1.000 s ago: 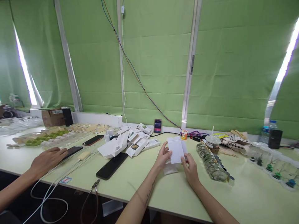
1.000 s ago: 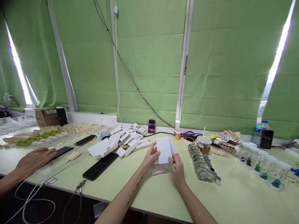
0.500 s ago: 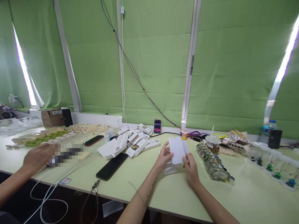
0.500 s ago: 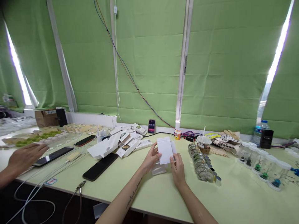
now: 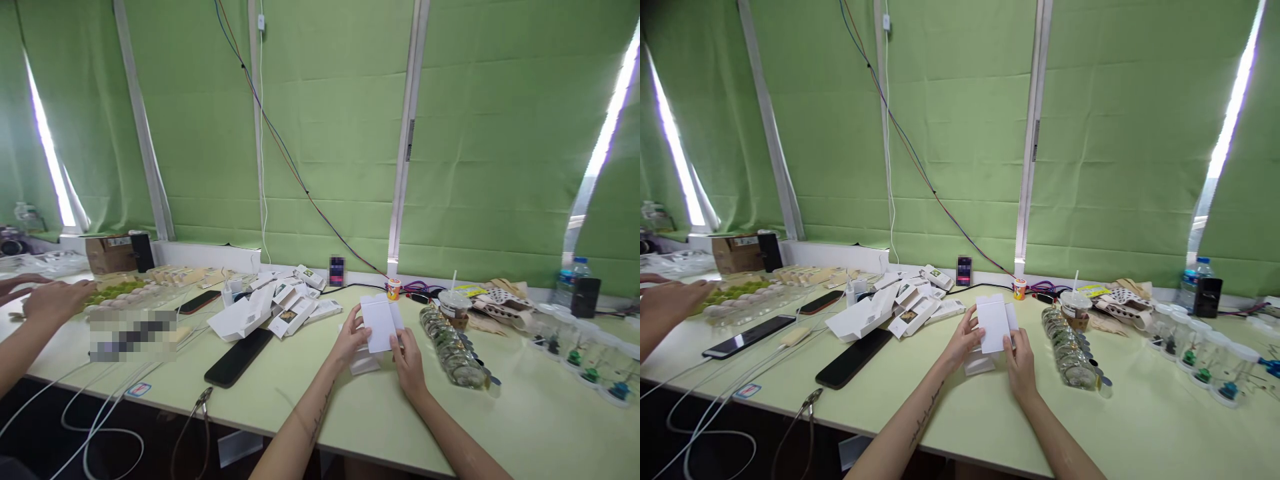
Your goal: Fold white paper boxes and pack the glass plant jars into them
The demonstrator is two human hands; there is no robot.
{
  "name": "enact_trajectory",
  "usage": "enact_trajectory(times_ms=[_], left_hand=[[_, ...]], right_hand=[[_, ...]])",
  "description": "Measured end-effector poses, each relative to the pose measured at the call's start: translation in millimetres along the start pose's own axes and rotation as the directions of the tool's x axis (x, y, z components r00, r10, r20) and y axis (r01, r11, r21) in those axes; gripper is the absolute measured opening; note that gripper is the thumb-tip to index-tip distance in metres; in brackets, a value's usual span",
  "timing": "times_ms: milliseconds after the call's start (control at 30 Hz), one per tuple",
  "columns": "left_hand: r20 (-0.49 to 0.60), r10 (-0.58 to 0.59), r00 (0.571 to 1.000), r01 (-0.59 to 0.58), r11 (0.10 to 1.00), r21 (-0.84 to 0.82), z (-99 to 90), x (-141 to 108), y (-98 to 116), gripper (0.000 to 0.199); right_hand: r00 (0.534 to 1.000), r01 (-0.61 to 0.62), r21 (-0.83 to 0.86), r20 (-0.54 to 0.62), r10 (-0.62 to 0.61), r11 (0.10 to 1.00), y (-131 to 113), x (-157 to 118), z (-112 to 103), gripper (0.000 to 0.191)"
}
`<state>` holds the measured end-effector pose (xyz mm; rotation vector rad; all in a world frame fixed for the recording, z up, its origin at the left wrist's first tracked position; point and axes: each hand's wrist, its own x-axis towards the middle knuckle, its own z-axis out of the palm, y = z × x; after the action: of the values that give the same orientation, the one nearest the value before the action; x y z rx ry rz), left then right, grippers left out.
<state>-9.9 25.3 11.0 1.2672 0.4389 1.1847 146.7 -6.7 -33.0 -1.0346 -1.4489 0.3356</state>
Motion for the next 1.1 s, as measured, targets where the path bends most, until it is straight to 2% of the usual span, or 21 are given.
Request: enact_trajectory(times_ms=[833, 1100], left_hand=[[-0.005, -0.022, 1.000, 0.022, 1.000, -0.012, 3.3, -2.1, 5.4, 0.079], [-0.017, -0.031, 0.999, 0.030, 0.999, -0.031, 1.9, -1.6, 4.2, 0.078]], right_hand=[[0.999, 0.038, -0.036, -0.027, -0.039, 0.999, -2.6, 0.4, -0.4, 0.031], [0.996, 0.041, 0.009, -0.078, -0.040, 0.999, -4.1, -0.4, 1.2, 0.036]])
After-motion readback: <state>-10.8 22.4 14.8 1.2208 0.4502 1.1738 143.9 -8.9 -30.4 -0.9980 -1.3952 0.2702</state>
